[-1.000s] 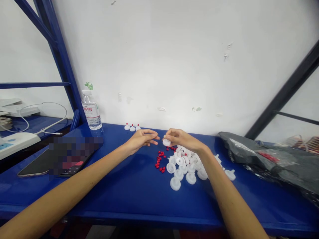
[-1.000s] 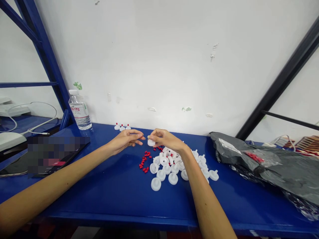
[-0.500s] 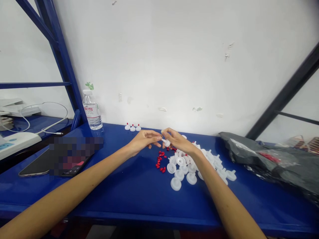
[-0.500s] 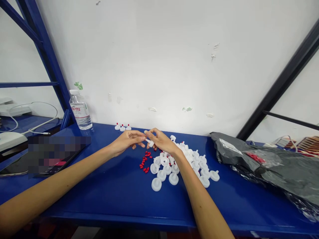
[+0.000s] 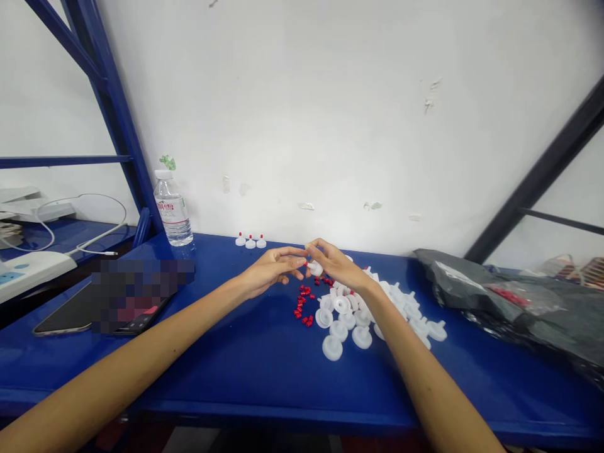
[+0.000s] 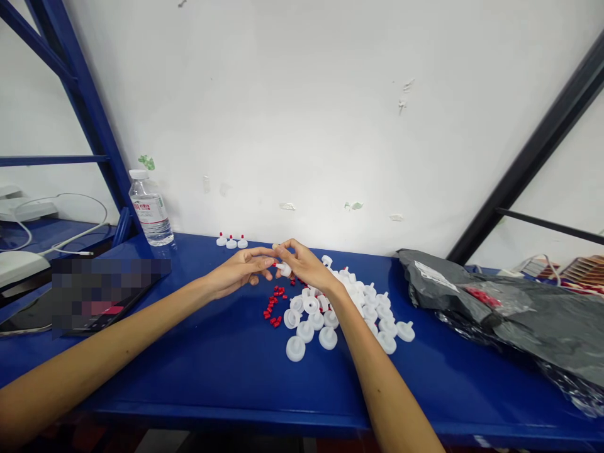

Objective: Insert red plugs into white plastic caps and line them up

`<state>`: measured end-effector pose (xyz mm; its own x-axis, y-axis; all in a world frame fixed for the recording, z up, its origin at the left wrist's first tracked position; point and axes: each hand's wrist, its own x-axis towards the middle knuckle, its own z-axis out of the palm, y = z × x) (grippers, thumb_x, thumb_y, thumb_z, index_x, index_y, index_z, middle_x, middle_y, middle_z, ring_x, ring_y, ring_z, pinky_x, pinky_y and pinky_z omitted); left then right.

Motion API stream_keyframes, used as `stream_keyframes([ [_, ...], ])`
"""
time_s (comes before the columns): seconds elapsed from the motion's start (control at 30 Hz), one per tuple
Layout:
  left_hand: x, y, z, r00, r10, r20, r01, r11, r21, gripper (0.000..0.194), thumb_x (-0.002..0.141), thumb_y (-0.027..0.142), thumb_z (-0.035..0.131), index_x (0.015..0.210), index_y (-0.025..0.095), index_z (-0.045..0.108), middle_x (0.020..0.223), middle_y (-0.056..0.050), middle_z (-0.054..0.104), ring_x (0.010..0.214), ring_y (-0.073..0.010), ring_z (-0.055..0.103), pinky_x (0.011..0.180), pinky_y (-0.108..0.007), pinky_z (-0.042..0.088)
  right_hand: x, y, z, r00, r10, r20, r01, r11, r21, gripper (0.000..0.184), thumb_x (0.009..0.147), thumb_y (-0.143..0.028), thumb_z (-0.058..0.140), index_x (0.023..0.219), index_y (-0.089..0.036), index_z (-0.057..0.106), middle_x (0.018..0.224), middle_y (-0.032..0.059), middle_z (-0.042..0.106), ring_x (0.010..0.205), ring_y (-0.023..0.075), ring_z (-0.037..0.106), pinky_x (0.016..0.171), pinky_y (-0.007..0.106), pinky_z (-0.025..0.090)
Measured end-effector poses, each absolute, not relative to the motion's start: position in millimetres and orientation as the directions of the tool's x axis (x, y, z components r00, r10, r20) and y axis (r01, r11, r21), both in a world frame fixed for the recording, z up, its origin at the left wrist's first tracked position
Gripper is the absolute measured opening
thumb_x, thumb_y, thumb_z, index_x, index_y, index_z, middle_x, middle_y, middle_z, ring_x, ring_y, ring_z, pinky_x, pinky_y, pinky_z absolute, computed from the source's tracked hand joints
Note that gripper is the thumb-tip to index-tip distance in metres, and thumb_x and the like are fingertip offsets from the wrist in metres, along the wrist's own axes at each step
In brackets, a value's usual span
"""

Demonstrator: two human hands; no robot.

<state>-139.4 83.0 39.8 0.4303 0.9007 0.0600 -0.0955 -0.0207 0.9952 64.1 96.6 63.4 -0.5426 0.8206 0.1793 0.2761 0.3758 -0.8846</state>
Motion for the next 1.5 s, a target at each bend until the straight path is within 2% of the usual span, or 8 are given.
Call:
stream_keyframes([
  [0.17,-138.1,80.2,38.6,0.469,0.883,-0.015,-0.165,0.104,0.981,0.052,0.079,0.043,0.079,0.124,0.021,0.063,0.103,-0.009,0.071,0.089,-0.0177,0.071,0.053,-0.017,0.039,62.8,96.1,64.7,-0.508,0.830,0.231,0.313,0.428,-0.848,0.050,0.091,-0.071,0.046,0.108,-0.024,0.052,0.067,-0.0022,0.064,0.053,0.0137,0.051,0.051,0.026,0.039],
  [0.33,-133.9,74.6,38.2,0.593,0.804,-0.052,-0.267,0.257,0.929,0.038,0.079,0.046,0.078,0.103,0.017,0.069,0.113,-0.013,0.071,0.107,-0.0272,0.070,0.069,-0.023,0.050,58.1,90.1,67.8,-0.478,0.823,0.306,0.321,0.488,-0.812,0.048,0.092,-0.069,0.046,0.109,-0.025,0.057,0.069,-0.0022,0.058,0.054,0.0135,0.049,0.052,0.026,0.038],
  [0.53,-126.4,73.4,32.8,0.491,0.871,0.023,-0.409,0.208,0.888,0.023,0.077,0.031,0.080,0.091,0.014,0.072,0.098,-0.011,0.075,0.097,-0.0220,0.072,0.083,-0.027,0.052,48.0,84.2,66.2,-0.433,0.823,0.368,0.404,0.542,-0.736,0.045,0.094,-0.066,0.044,0.106,-0.025,0.060,0.067,-0.0026,0.056,0.055,0.0135,0.049,0.053,0.025,0.036],
  [0.77,-123.7,76.7,33.7,0.403,0.915,0.023,-0.477,0.189,0.859,0.019,0.082,0.028,0.075,0.092,0.012,0.072,0.090,-0.009,0.076,0.084,-0.0175,0.072,0.084,-0.027,0.055,46.0,85.5,64.5,-0.358,0.761,0.541,0.317,0.644,-0.696,0.053,0.101,-0.062,0.026,0.106,-0.023,0.062,0.103,0.0059,0.069,0.098,0.0198,0.064,0.087,0.030,0.046],
  [1.03,-129.6,81.7,33.9,0.300,0.954,0.012,-0.395,0.113,0.912,0.024,0.079,0.030,0.078,0.090,0.009,0.075,0.086,-0.011,0.076,0.079,-0.0165,0.071,0.078,-0.025,0.056,52.2,85.9,66.8,-0.355,0.847,0.396,0.424,0.524,-0.739,0.074,0.096,-0.073,0.015,0.104,-0.021,0.067,0.061,0.0012,0.061,0.054,0.0168,0.061,0.068,0.030,0.049],
  [1.17,-134.1,86.3,30.9,0.281,0.955,0.096,-0.328,0.002,0.945,0.031,0.076,0.032,0.081,0.092,0.007,0.076,0.086,-0.013,0.076,0.081,-0.0182,0.072,0.081,-0.027,0.055,53.4,85.6,68.8,-0.381,0.829,0.409,0.361,0.541,-0.759,0.065,0.100,-0.066,0.022,0.103,-0.020,0.067,0.075,0.0024,0.068,0.043,0.0109,0.055,0.058,0.027,0.047],
  [1.3,-136.1,87.6,29.5,0.295,0.945,0.142,-0.349,-0.032,0.937,0.029,0.079,0.032,0.078,0.092,0.006,0.076,0.085,-0.012,0.076,0.081,-0.0192,0.073,0.083,-0.029,0.055,57.9,87.9,69.2,-0.490,0.769,0.410,0.282,0.585,-0.761,0.041,0.090,-0.058,0.059,0.110,-0.023,0.065,0.114,0.0039,0.068,0.046,0.0067,0.052,0.048,0.024,0.041],
  [1.5,-131.5,84.5,27.8,0.307,0.938,0.161,-0.348,-0.047,0.936,0.042,0.085,0.046,0.071,0.108,0.011,0.069,0.095,-0.013,0.075,0.088,-0.0216,0.073,0.083,-0.034,0.057,60.2,93.7,62.9,-0.436,0.762,0.479,0.353,0.634,-0.688,0.032,0.079,-0.040,0.076,0.103,-0.021,0.067,0.105,0.0028,0.071,0.045,0.0043,0.043,0.047,0.023,0.036],
])
